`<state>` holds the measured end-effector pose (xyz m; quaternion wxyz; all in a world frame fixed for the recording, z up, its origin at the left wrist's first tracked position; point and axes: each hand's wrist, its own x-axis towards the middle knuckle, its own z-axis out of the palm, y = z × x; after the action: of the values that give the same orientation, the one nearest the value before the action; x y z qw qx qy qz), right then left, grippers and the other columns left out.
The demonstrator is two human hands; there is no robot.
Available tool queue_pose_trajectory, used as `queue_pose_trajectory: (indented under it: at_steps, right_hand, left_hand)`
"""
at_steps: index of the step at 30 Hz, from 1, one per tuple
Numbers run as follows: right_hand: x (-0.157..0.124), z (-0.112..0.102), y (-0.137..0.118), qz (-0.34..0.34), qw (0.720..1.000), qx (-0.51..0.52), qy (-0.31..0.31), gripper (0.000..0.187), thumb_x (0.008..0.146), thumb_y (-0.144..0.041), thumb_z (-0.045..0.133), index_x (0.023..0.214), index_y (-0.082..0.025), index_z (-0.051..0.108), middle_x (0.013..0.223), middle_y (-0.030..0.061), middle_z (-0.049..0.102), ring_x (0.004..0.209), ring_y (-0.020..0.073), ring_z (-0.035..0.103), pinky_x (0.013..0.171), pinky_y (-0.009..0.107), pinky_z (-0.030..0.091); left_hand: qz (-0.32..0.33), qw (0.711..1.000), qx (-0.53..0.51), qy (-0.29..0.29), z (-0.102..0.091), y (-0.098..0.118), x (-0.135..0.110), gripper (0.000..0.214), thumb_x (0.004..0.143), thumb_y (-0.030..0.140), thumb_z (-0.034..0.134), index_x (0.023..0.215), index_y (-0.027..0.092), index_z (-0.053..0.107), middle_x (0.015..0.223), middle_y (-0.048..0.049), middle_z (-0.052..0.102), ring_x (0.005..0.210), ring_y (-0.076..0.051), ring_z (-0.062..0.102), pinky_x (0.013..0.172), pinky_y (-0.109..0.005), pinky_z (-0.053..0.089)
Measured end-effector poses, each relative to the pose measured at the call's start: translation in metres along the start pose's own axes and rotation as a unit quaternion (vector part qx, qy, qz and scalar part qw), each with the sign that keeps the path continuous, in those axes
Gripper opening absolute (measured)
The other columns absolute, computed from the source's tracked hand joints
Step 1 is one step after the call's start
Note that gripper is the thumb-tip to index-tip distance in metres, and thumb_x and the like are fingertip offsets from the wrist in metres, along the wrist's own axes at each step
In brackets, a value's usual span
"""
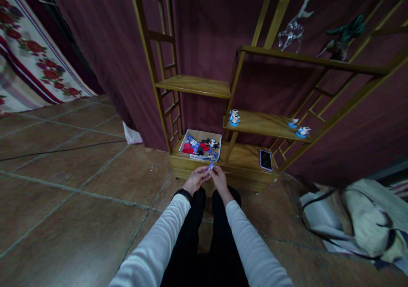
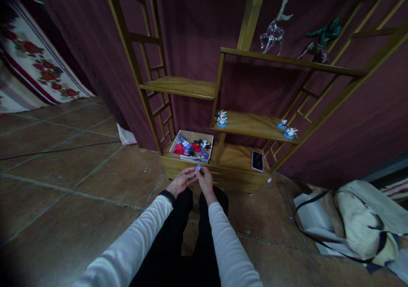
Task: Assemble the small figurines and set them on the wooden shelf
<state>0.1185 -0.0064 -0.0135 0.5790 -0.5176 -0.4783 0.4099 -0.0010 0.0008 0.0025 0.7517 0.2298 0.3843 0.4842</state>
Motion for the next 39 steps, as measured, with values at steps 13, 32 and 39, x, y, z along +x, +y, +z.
queue_pose_trajectory:
  at_steps: [13, 32, 39]
  right_hand:
    - [-0.002, -0.001, -0.001, 0.016, 1.000, 0.007, 0.003, 0.025, 0.066, -0.036, 0.063, 0.083, -0.019, 0.064, 0.087, 0.0036, 0.069, 0.085, 0.0204, 0.062, 0.083, 0.035, 0.047]
    - [-0.010, -0.009, -0.013, 0.031, 0.999, 0.039, -0.007, 0.031, 0.070, -0.049, 0.058, 0.077, -0.019, 0.066, 0.066, 0.0000, 0.064, 0.056, 0.0139, 0.057, 0.050, 0.024, 0.046]
    - [-0.010, -0.012, -0.018, 0.045, 0.998, 0.042, 0.002, 0.028, 0.068, -0.047, 0.061, 0.068, -0.019, 0.062, 0.053, -0.0034, 0.057, 0.046, 0.0098, 0.050, 0.045, 0.021, 0.039]
  left_hand:
    - [0.008, 1.000, 0.012, -0.003, 0.003, -0.001, -0.005, 0.020, 0.069, 0.000, 0.066, 0.086, 0.011, 0.066, 0.078, -0.0070, 0.068, 0.069, -0.013, 0.065, 0.073, -0.027, 0.054]
    - [-0.003, 1.000, -0.025, -0.006, 0.009, 0.007, -0.013, 0.007, 0.080, 0.007, 0.056, 0.082, 0.007, 0.062, 0.069, -0.0081, 0.067, 0.056, -0.010, 0.062, 0.060, -0.019, 0.052]
    - [-0.036, 0.999, -0.009, -0.033, 0.008, 0.008, -0.011, 0.009, 0.082, 0.007, 0.054, 0.082, 0.006, 0.063, 0.066, -0.0087, 0.066, 0.056, -0.010, 0.062, 0.057, -0.018, 0.051]
